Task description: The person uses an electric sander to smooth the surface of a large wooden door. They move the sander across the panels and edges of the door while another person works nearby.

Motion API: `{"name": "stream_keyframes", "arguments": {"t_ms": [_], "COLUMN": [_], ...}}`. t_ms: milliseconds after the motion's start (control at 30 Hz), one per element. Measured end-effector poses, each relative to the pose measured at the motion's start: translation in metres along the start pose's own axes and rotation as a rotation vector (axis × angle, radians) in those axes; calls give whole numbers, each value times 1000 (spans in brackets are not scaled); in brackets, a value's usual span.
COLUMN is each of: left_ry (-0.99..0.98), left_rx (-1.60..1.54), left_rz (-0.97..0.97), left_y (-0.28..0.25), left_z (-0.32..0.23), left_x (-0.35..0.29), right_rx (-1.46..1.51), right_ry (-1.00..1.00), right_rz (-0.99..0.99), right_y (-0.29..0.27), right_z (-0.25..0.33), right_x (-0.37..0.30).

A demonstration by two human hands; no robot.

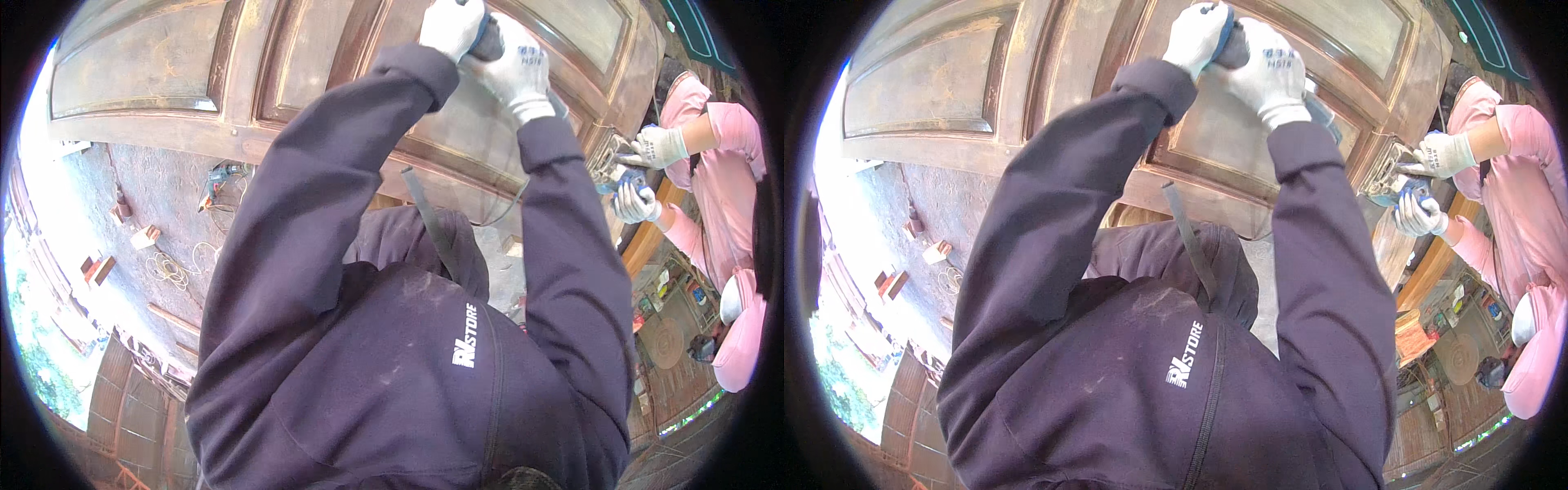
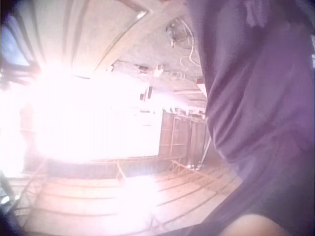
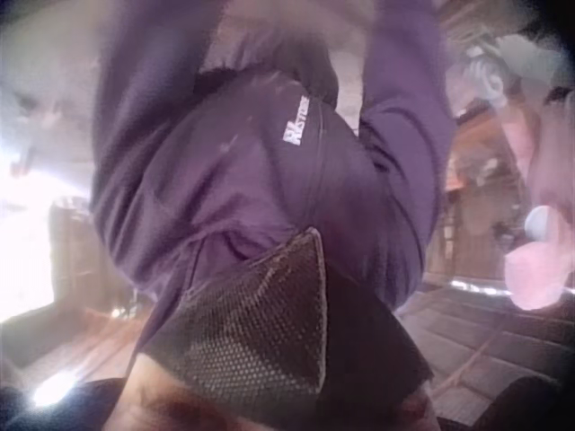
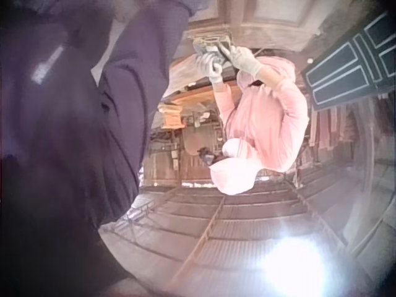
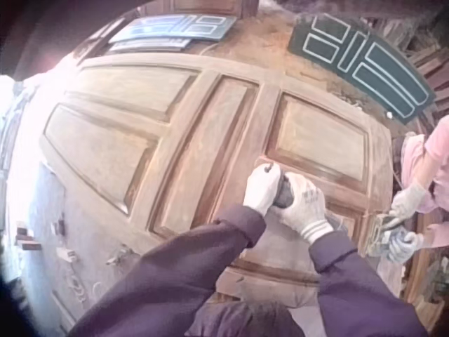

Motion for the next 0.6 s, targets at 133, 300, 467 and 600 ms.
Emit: {"name": "stream_keyframes", "arguments": {"t_ms": [133,300,467,600], "left_ry": [-126,-238,-234,-95], "left_rx": [-86,-185,-253,-111], "left_rz": [-4,-3,82,88], "left_y": [-16,-21,-22,-14], "left_z": [7,51,61,17], "left_x": [-87,-191,-172,-79], "right_rx": [35,193,148,111], "right_ry": [-58,-97,-90,-65], "right_rz": [20,58,-3,-122], "right_y": [29,63,61,37], "right_z": [30,72,63,24], "right_x": [-58,-142,-137,-69]}}
Point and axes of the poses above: each hand's wrist, its own x-axis towards the middle knuckle, its own y-axis out of the palm, z = x × y, the point moved 4 cm from there along x, towards the middle knuckle, and after that the axes turned 13 degrees about z, right-handed, at the moved point
